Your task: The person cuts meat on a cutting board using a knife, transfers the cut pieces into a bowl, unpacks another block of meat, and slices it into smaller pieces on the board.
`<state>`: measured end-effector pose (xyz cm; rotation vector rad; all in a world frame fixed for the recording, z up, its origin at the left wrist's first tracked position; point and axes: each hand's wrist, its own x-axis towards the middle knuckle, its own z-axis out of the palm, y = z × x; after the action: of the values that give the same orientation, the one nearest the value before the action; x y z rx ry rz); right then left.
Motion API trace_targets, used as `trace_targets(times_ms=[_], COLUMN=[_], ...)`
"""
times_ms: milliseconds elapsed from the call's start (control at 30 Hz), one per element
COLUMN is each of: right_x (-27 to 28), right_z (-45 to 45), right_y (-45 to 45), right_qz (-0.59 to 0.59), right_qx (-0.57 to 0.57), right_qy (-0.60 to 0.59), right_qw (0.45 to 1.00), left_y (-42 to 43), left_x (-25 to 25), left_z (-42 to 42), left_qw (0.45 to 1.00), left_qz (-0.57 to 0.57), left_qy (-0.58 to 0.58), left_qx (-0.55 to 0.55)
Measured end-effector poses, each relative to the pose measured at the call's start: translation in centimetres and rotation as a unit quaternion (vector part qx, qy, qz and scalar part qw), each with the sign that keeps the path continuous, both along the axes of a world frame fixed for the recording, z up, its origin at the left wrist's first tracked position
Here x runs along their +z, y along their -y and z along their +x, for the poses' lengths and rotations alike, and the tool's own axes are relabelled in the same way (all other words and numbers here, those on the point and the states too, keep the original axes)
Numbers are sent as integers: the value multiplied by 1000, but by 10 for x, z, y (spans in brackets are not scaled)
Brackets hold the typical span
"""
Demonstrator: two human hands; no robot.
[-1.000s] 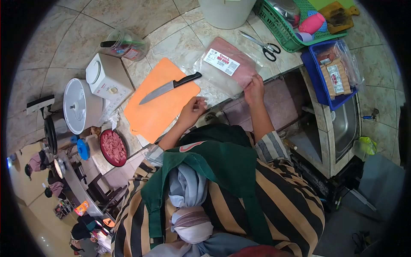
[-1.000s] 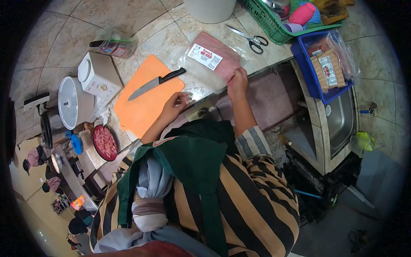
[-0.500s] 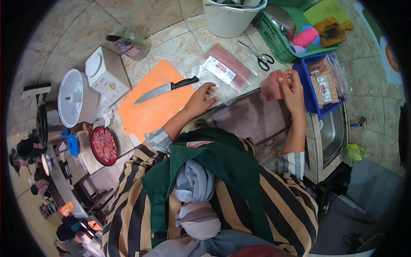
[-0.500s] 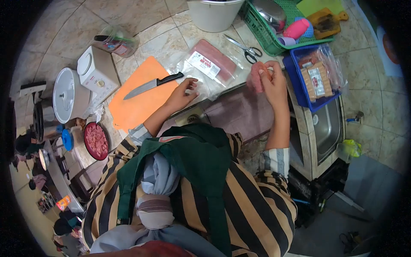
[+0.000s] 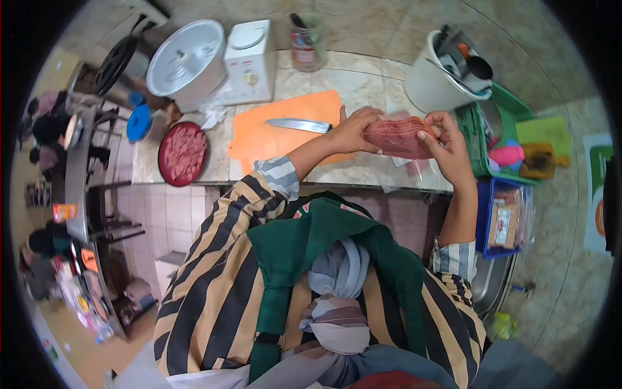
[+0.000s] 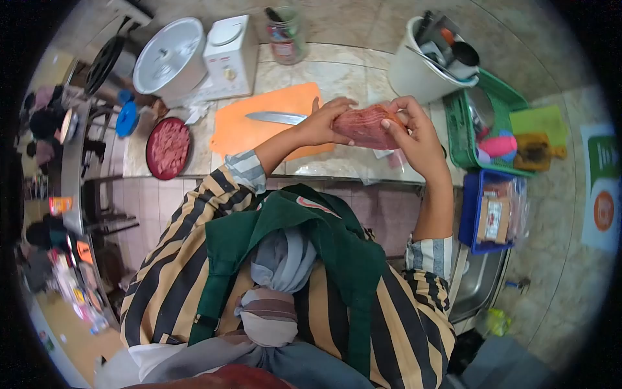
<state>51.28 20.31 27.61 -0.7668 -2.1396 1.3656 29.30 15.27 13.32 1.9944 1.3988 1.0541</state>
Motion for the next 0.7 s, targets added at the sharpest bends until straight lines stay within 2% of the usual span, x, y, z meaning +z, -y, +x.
trace_targets(times_ms=[33,100,133,233,300,367,433,500,600,667,700], right_x=[-4,-22,-29,-62,-104,-143,-187,-215,-247,-250,-251], right_z=[-10,-31,-42,-75,-96,-115,-136,-153,-170,-176,-178], right_y=[-3,-9,-12,-9,-11,-9,-4,7,28,40,43], right_qz=[-2,-56,-60,-116,-106,-58,-32,-6,156,187,222], right_qx=[17,36,50,58,87,118,142,160,161,150,136], right_qy=[1,-45,-60,-48,-36,42,67,90,87,132,173], right_qw=[1000,997,995,990,990,990,987,983,971,962,950], left_y=[4,23,41,82,109,131,145,155,166,171,172], left_x=[-2,-7,-3,-6,0,-7,-26,-41,-92,-118,-116], left_z=[-16,-45,-57,-103,-127,-144,-158,-167,-175,-176,-174], left_qw=[1000,973,985,976,965,952,959,947,940,948,947], left_qz=[-2,-193,-125,-167,-209,-250,-243,-282,-296,-200,-204], left_qy=[1,125,114,83,56,29,-21,-25,-38,-134,-132], left_qx=[17,-4,33,108,146,176,145,150,162,210,210])
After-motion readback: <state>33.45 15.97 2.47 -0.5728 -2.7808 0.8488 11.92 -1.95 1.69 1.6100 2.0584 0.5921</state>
